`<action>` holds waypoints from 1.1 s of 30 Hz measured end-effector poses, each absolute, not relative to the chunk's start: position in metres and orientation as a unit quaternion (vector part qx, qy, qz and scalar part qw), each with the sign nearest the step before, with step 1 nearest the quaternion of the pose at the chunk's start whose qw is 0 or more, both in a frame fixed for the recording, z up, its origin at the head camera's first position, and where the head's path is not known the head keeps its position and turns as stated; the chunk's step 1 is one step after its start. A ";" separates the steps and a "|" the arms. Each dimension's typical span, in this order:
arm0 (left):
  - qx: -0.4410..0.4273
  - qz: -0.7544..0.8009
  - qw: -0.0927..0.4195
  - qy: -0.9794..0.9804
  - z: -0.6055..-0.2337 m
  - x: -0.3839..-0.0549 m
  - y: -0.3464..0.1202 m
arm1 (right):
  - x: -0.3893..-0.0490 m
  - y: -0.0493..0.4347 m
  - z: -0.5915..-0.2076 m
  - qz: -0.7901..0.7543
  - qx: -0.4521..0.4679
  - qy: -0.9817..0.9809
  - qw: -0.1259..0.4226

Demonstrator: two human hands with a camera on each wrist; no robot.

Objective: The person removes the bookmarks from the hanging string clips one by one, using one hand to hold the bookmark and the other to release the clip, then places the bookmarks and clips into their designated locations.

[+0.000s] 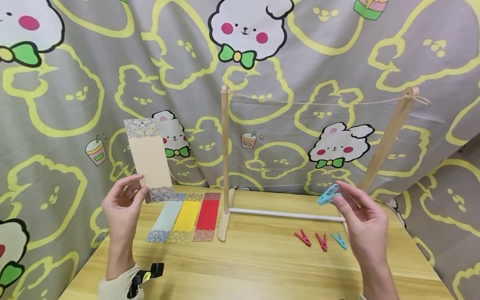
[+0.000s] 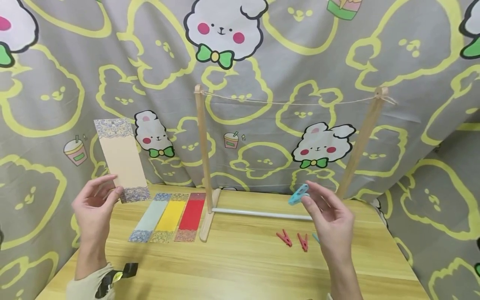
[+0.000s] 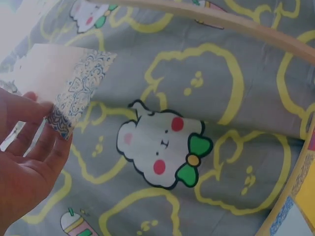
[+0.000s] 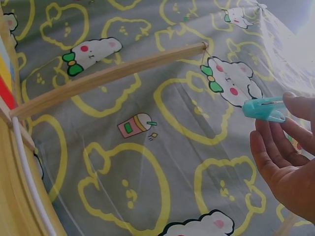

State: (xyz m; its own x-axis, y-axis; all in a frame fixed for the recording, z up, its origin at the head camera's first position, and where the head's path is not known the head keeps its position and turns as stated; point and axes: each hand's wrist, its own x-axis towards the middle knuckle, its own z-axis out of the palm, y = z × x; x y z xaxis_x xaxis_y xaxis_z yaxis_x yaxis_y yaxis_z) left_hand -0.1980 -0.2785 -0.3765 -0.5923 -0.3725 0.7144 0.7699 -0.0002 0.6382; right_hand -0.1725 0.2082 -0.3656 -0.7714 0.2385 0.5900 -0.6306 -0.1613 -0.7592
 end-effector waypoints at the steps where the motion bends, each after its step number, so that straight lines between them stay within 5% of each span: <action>1: -0.176 -0.686 0.419 -0.568 -0.378 -0.199 -0.280 | -0.173 0.208 -0.367 0.741 0.174 -0.580 0.292; 33: -0.013 -0.634 0.405 -0.658 -0.411 -0.212 -0.320 | -0.204 0.193 -0.402 0.689 0.157 -0.660 0.254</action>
